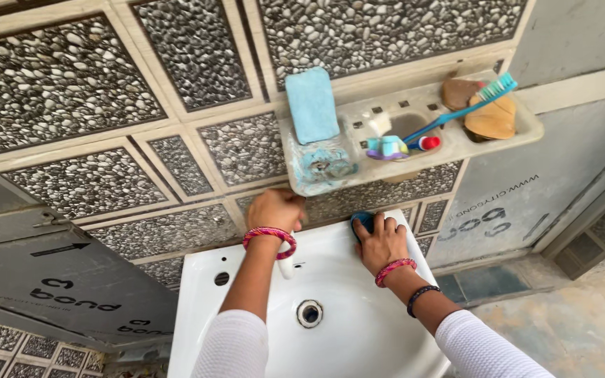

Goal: The person scrubs a white ceramic sink using a blue sponge. They repeatedly wet the sponge under the running tap and wipe the sink basin, the drain area, and the faucet. The person also scrubs the tiled floor adjacent to the sink and the metal door frame next to the basin.

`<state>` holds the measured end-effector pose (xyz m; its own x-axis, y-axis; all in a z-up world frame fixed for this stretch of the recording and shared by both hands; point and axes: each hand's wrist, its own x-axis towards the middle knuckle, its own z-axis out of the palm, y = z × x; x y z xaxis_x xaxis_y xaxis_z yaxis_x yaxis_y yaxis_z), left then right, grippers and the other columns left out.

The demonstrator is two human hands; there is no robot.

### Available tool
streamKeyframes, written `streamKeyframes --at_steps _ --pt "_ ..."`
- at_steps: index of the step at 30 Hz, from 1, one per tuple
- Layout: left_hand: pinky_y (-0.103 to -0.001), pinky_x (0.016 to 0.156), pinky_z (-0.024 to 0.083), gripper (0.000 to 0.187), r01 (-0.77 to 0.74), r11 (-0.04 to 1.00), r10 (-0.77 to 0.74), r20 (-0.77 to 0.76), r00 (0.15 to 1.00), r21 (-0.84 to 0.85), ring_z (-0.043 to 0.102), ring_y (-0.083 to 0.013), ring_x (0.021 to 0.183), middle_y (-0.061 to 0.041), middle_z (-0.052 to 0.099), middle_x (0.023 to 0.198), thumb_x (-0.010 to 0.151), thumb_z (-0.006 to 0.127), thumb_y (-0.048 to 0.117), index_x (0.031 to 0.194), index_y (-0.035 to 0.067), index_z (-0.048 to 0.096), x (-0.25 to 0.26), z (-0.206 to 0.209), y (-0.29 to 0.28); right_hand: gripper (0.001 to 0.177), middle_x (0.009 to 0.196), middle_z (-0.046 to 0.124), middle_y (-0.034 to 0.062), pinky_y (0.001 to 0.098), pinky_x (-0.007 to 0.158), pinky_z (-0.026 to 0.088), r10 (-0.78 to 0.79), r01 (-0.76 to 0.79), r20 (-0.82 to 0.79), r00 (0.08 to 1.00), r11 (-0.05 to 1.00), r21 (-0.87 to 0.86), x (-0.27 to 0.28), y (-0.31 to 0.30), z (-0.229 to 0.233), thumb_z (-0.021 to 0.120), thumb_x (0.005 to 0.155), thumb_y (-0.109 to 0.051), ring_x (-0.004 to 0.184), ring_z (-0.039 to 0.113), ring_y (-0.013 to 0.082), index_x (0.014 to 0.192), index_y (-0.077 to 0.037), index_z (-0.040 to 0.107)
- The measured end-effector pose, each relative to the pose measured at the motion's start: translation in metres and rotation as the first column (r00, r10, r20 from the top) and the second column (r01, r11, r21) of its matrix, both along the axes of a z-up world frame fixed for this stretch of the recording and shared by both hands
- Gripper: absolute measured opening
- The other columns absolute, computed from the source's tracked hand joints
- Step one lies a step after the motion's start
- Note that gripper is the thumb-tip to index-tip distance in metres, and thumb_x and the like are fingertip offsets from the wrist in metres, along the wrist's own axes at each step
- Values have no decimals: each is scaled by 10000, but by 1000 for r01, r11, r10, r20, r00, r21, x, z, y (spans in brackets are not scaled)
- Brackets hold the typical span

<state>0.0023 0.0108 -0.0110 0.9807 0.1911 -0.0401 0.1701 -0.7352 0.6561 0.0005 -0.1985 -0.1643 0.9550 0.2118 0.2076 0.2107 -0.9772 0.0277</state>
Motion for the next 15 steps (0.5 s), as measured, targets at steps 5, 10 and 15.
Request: streamKeyframes --at_steps 5,10,15 --pt "-336 676 572 307 -2 1000 2 -6 1000 10 732 -164 558 -17 716 576 855 586 392 733 189 781 1 0 -1 498 1292 527 239 492 819 483 144 -149 63 988 984 93 14 45 -29 614 903 -327 1060 556 371 1398 -283 591" --pt "-378 746 562 296 1 998 0 -15 1000 65 732 -210 661 -11 728 598 852 582 389 748 194 779 -3 5 -2 272 1160 677 162 511 827 481 503 -516 119 856 831 208 8 128 -44 635 862 -299 1071 603 397 1083 -153 698" --pt "-381 763 563 329 31 999 -31 -14 999 45 749 -224 678 -20 734 598 857 556 380 723 175 776 -1 3 -1 302 1080 718 106 468 951 461 505 -505 178 845 642 577 -7 147 -38 645 835 -282 1075 617 341 1093 -137 705"
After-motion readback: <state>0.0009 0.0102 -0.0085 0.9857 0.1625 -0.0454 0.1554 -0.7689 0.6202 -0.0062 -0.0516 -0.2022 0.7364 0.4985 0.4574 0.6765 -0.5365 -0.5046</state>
